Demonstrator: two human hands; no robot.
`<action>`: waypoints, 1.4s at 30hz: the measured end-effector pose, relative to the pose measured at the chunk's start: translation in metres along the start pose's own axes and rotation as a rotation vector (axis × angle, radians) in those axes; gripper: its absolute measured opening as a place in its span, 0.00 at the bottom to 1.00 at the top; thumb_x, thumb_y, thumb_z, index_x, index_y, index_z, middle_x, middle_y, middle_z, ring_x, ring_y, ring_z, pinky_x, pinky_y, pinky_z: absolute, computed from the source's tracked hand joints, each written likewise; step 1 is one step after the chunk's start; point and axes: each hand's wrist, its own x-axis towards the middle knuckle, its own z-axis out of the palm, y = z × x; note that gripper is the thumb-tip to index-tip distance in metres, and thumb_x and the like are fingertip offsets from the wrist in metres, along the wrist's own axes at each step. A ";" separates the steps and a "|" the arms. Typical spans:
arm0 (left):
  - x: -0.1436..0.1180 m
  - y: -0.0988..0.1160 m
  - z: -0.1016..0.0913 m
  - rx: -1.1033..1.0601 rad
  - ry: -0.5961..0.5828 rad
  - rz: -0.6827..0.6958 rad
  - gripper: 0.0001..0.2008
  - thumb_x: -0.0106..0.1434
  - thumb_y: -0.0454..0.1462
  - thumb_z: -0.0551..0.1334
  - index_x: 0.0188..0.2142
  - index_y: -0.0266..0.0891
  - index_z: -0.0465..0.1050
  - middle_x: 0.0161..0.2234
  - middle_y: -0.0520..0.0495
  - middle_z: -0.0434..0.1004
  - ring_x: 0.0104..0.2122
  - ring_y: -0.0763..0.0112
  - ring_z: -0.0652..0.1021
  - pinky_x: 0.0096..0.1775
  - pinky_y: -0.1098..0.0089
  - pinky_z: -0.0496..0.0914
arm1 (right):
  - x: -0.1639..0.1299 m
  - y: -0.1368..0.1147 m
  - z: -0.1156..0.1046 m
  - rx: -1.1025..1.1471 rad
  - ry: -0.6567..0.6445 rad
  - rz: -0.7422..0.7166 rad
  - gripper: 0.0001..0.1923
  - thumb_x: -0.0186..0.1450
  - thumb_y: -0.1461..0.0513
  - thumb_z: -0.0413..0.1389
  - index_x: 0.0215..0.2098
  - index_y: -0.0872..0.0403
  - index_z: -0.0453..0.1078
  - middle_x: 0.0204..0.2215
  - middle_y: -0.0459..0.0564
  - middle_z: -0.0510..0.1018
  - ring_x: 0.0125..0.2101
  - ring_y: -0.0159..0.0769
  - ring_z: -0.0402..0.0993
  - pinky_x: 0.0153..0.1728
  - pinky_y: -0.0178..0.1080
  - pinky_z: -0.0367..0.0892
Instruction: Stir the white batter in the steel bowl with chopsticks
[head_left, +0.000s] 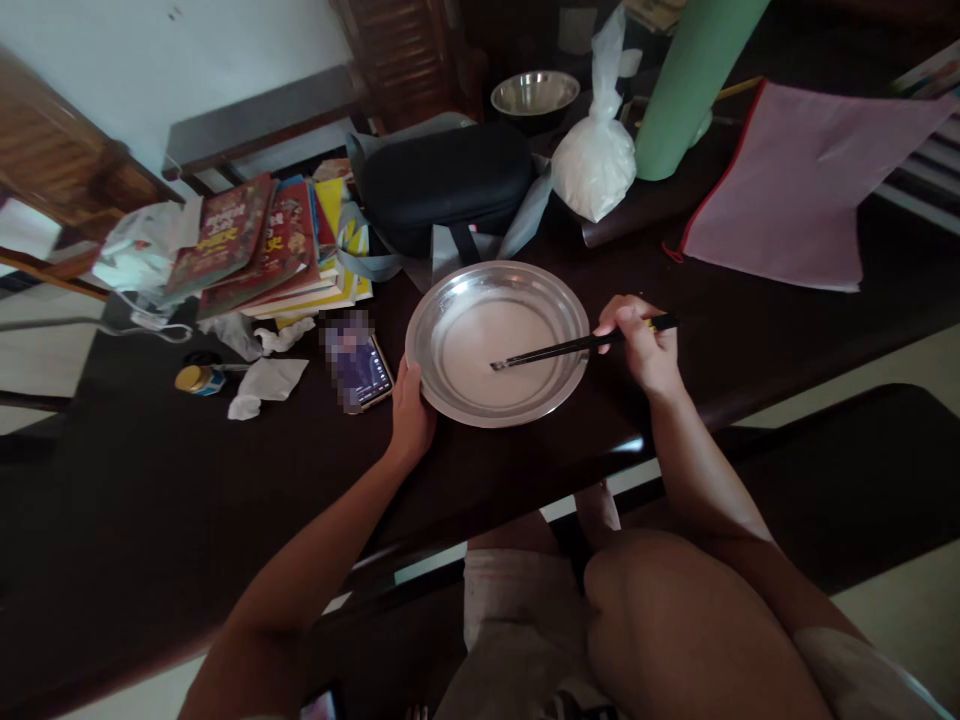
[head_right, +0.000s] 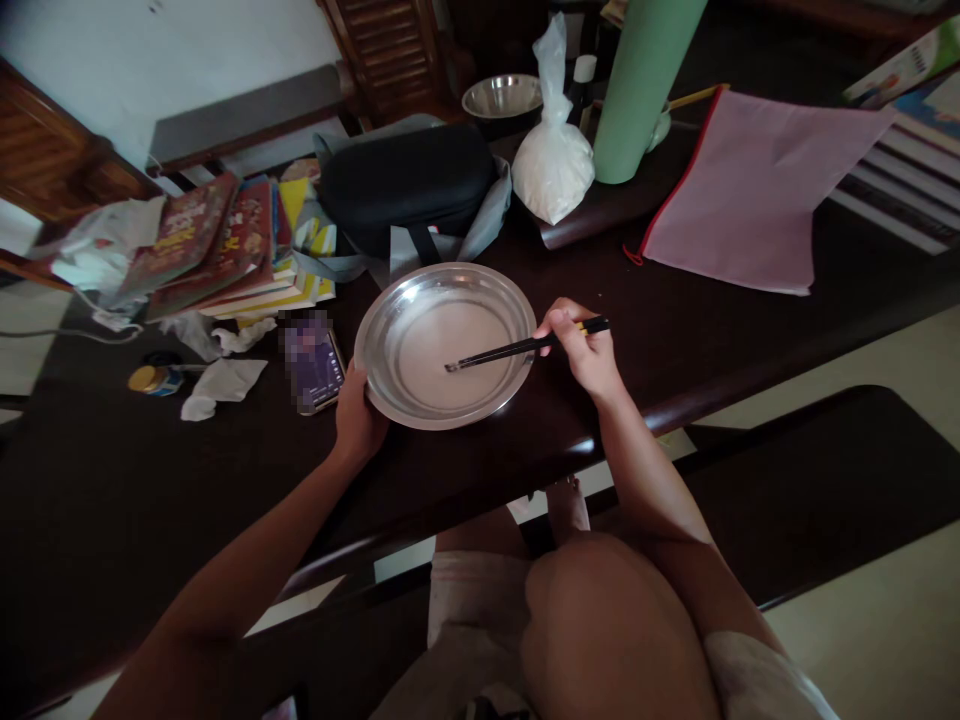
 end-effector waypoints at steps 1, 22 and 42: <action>0.000 0.000 0.000 0.000 0.001 0.000 0.19 0.73 0.52 0.62 0.51 0.42 0.80 0.55 0.39 0.82 0.64 0.48 0.76 0.64 0.52 0.72 | 0.000 0.000 0.000 -0.014 -0.048 0.014 0.25 0.69 0.41 0.61 0.26 0.49 0.78 0.20 0.43 0.76 0.20 0.30 0.73 0.25 0.37 0.71; 0.000 0.004 -0.003 0.115 0.003 0.047 0.15 0.72 0.49 0.63 0.45 0.41 0.80 0.55 0.37 0.82 0.65 0.47 0.74 0.64 0.51 0.72 | 0.000 0.001 0.000 -0.004 -0.037 0.006 0.24 0.70 0.42 0.60 0.26 0.49 0.78 0.19 0.43 0.75 0.20 0.30 0.73 0.25 0.37 0.70; 0.000 0.000 0.000 0.026 0.012 -0.002 0.17 0.72 0.50 0.63 0.48 0.42 0.79 0.54 0.40 0.82 0.60 0.52 0.78 0.63 0.56 0.72 | 0.000 0.001 0.000 -0.014 0.019 -0.005 0.26 0.69 0.40 0.60 0.24 0.49 0.76 0.20 0.43 0.74 0.19 0.28 0.70 0.23 0.37 0.67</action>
